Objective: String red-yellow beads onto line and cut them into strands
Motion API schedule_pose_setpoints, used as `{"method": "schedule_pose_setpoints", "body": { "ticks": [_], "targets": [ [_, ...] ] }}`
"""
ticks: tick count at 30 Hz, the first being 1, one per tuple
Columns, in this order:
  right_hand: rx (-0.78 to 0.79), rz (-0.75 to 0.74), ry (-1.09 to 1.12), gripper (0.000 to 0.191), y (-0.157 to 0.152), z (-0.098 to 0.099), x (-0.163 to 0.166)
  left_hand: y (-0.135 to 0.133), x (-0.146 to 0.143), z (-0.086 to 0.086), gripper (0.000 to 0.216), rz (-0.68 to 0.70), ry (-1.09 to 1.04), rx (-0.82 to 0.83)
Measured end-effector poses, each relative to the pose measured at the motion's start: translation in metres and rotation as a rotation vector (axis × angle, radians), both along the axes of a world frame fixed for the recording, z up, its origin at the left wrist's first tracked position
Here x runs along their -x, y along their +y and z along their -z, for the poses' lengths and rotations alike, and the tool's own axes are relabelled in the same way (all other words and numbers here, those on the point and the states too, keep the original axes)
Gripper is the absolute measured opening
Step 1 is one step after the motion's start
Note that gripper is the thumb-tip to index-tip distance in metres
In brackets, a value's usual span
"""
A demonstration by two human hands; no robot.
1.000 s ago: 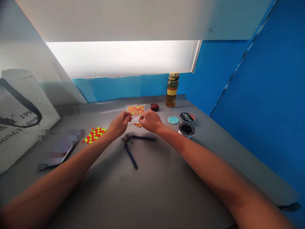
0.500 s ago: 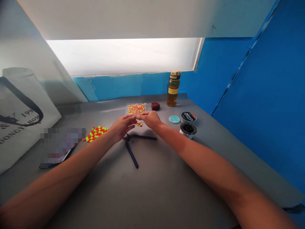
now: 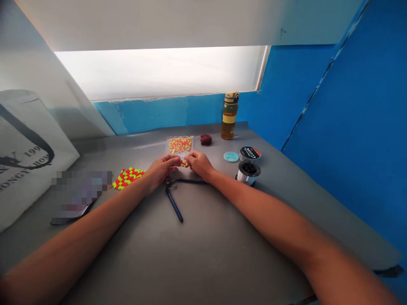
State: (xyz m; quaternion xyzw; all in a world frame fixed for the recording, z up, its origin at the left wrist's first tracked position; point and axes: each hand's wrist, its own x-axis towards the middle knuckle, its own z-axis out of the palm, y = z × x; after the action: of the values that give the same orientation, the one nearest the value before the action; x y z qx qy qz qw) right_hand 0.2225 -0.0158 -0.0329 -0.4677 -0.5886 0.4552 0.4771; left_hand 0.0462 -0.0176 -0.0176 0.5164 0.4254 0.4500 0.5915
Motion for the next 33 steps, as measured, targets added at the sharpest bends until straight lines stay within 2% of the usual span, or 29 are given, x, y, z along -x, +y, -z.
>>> {"method": "schedule_pose_setpoints", "body": {
  "ticks": [5, 8, 14, 33],
  "targets": [
    [-0.318, 0.204, -0.37, 0.015, -0.012, -0.007, 0.005, 0.0, -0.001, 0.0, 0.027, 0.016, 0.022, -0.006],
    [-0.391, 0.249, -0.492, 0.015, -0.02, -0.01, 0.01, 0.001, -0.001, 0.001, 0.027, 0.018, 0.029, 0.003],
    [-0.401, 0.209, -0.579, 0.016, -0.025, -0.01, 0.012, -0.001, -0.001, 0.0, 0.026, 0.038, 0.035, -0.015],
    [-0.425, 0.261, -0.484, 0.013, -0.018, -0.004, 0.012, -0.001, -0.002, -0.001, 0.024, 0.048, 0.024, -0.002]
  ]
}}
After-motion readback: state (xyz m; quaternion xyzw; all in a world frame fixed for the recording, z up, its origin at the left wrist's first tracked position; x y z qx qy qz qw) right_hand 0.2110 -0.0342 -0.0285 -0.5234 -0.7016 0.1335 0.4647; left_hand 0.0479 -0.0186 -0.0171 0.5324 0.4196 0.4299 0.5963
